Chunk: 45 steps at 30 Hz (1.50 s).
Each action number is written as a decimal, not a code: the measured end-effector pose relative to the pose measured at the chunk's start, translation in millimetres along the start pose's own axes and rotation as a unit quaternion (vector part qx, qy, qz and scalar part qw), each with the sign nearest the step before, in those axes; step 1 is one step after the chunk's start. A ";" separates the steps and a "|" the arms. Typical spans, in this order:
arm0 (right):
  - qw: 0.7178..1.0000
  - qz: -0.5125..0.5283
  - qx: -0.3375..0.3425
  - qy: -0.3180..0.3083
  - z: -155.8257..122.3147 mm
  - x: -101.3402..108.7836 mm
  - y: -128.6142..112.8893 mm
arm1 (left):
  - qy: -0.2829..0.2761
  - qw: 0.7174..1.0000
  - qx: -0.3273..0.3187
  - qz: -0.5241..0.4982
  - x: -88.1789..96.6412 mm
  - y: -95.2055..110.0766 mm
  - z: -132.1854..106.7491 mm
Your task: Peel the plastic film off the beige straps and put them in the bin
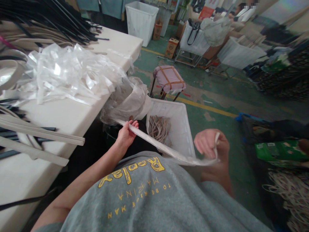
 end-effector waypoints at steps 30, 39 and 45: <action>0.996 -0.082 -0.011 -0.037 181.5 -39.7 72.6 | -0.347 0.878 -0.051 0.326 -40.9 -18.5 -34.9; 0.970 -0.235 0.048 -0.023 165.7 -65.5 23.5 | -0.331 0.833 -0.201 0.395 -94.6 -10.0 -36.9; 0.970 -0.227 0.093 -0.002 152.8 -60.6 5.3 | -0.334 0.791 -0.190 0.477 -63.3 -35.5 -33.6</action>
Point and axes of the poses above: each hand's wrist, its own z-axis towards the middle knuckle, its own x-axis out of the back of the hand, y = z × x, the point moved 5 cm from there along z, towards the middle knuckle, and after that the axes turned 5 degrees about -y, right-handed, at the moved point
